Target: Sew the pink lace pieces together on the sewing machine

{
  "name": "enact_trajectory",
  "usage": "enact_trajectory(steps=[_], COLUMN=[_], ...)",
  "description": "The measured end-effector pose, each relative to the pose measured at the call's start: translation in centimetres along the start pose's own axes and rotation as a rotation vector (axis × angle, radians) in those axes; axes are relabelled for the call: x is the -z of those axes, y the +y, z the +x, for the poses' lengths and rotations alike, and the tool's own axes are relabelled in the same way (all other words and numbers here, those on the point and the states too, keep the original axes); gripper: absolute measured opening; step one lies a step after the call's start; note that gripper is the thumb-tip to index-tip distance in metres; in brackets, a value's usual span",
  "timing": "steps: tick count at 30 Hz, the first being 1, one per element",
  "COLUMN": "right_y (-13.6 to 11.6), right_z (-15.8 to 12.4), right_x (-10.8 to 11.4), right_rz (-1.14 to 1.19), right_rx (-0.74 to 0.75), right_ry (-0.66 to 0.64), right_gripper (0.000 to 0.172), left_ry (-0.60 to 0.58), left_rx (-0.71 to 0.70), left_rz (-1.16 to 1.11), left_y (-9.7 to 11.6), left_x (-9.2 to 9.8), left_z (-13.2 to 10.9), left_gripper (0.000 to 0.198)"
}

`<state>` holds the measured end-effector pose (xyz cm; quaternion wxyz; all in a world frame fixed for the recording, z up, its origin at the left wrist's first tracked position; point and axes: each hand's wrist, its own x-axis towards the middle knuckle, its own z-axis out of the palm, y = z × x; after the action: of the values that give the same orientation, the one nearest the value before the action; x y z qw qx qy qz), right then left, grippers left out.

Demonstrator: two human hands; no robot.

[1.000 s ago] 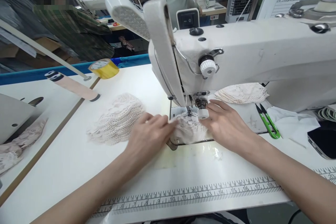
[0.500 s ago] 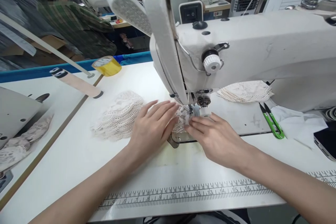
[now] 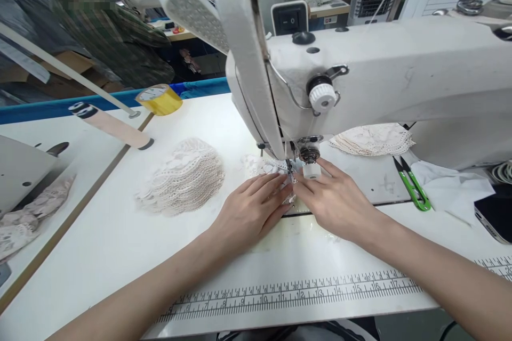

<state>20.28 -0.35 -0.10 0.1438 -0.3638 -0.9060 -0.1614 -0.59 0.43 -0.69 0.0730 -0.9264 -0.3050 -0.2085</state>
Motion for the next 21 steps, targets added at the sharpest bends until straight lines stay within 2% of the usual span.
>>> enact_trajectory(steps=[12, 21], right_y=[-0.25, -0.2], right_z=[-0.16, 0.04], right_x=[0.06, 0.07], right_rz=[-0.011, -0.017], right_rx=[-0.002, -0.008], right_ry=[-0.001, 0.045], right_gripper=[0.037, 0.031], left_ry=[0.005, 0.003], left_rx=[0.001, 0.046], left_rz=[0.036, -0.028], left_y=[0.05, 0.15], left_x=[-0.08, -0.03], left_z=[-0.07, -0.12], left_gripper=[0.028, 0.027])
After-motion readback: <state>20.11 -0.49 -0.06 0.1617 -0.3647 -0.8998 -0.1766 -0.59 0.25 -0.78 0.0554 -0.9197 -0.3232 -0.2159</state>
